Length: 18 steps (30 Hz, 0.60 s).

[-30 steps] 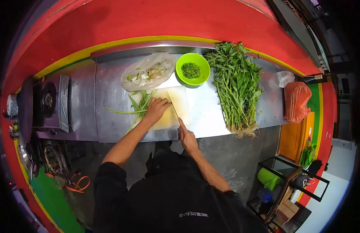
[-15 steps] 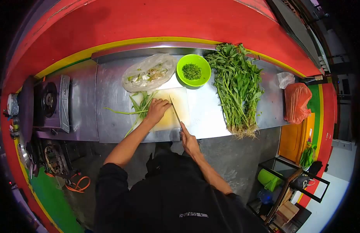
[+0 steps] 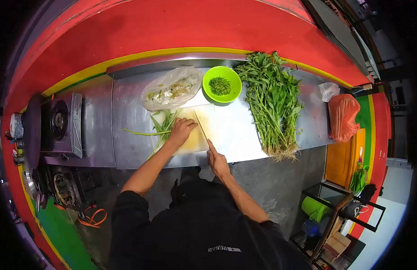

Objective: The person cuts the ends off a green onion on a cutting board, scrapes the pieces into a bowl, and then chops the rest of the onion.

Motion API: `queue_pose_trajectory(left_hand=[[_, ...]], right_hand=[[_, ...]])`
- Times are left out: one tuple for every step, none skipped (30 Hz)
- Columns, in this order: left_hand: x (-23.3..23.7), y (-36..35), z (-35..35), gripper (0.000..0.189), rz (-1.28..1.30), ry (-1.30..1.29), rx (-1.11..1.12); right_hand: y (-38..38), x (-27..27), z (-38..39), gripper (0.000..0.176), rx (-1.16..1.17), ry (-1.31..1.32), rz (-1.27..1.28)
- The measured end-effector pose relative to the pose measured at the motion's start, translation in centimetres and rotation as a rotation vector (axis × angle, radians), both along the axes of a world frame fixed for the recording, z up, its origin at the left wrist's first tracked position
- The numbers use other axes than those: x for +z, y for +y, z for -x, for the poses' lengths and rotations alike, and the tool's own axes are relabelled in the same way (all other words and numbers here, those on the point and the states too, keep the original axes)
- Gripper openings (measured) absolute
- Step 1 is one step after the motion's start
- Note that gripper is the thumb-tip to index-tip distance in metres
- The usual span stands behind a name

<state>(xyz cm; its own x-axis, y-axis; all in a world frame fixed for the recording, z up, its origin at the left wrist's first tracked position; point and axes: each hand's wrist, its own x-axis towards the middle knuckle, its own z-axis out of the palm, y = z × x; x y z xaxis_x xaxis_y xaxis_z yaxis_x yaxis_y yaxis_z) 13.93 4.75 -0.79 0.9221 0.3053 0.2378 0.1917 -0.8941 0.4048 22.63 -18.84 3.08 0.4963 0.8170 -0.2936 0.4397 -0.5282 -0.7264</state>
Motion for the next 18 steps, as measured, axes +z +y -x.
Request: queue_pose_trajectory(left_hand=[[0.0, -0.1, -0.1, 0.03, 0.011, -0.012, 0.003], [-0.1, -0.2, -0.1, 0.029, 0.01, -0.022, 0.009], [0.2, -0.2, -0.1, 0.029, 0.012, -0.021, 0.01], [0.5, -0.3, -0.1, 0.028, 0.004, -0.006, 0.005], [0.8, -0.3, -0.2, 0.027, -0.003, 0.009, -0.001], [0.7, -0.3, -0.3, 0.025, -0.019, 0.007, -0.001], [0.5, -0.3, -0.3, 0.025, -0.019, 0.007, 0.0], [0.4, -0.2, -0.3, 0.025, -0.029, -0.002, -0.006], [0.4, -0.2, -0.3, 0.024, -0.039, -0.013, -0.013], [0.5, -0.2, -0.4, 0.024, -0.039, -0.012, -0.013], [0.5, -0.2, -0.4, 0.024, -0.038, -0.008, -0.014], [0.5, -0.2, -0.4, 0.024, -0.036, -0.004, -0.015], [0.5, -0.1, -0.4, 0.024, -0.036, -0.003, -0.013], [0.5, -0.1, -0.4, 0.025, -0.032, -0.006, -0.014], [0.5, -0.1, -0.4, 0.025, -0.027, -0.009, -0.015], [0.6, -0.1, -0.4, 0.025, -0.026, -0.008, -0.014], [0.7, -0.1, -0.4, 0.025, -0.035, 0.003, -0.016], [0.8, -0.1, -0.4, 0.025, -0.044, 0.013, -0.018]], right_hand=[[-0.2, 0.2, 0.0, 0.057, -0.019, 0.057, 0.006], [-0.3, 0.3, 0.1, 0.057, -0.028, 0.074, 0.019], [-0.5, 0.1, 0.2, 0.057, -0.027, 0.074, 0.021], [-0.8, -0.1, 0.2, 0.056, -0.027, 0.073, 0.031], [-0.9, -0.3, 0.3, 0.056, -0.028, 0.071, 0.042], [-0.9, 0.0, 0.5, 0.056, -0.04, 0.066, -0.009], [-0.8, 0.2, 0.5, 0.056, -0.038, 0.067, -0.008], [-0.8, 0.4, 0.5, 0.056, -0.041, 0.081, 0.012], [-0.8, 0.7, 0.5, 0.055, -0.045, 0.094, 0.032], [-0.7, 1.0, 0.5, 0.055, -0.045, 0.094, 0.032], [-0.6, 1.3, 0.6, 0.055, -0.054, 0.103, 0.031], [-0.6, 1.2, 0.6, 0.055, -0.063, 0.112, 0.03], [-0.6, 1.2, 0.6, 0.055, -0.061, 0.113, 0.03], [-0.7, 1.2, 0.7, 0.054, -0.054, 0.095, 0.01], [-0.7, 1.2, 0.7, 0.054, -0.047, 0.076, -0.01], [-0.7, 1.2, 0.7, 0.054, -0.046, 0.077, -0.01], [-0.7, 1.2, 0.7, 0.054, -0.051, 0.097, -0.03], [-0.7, 1.2, 0.7, 0.054, -0.058, 0.116, -0.051]])
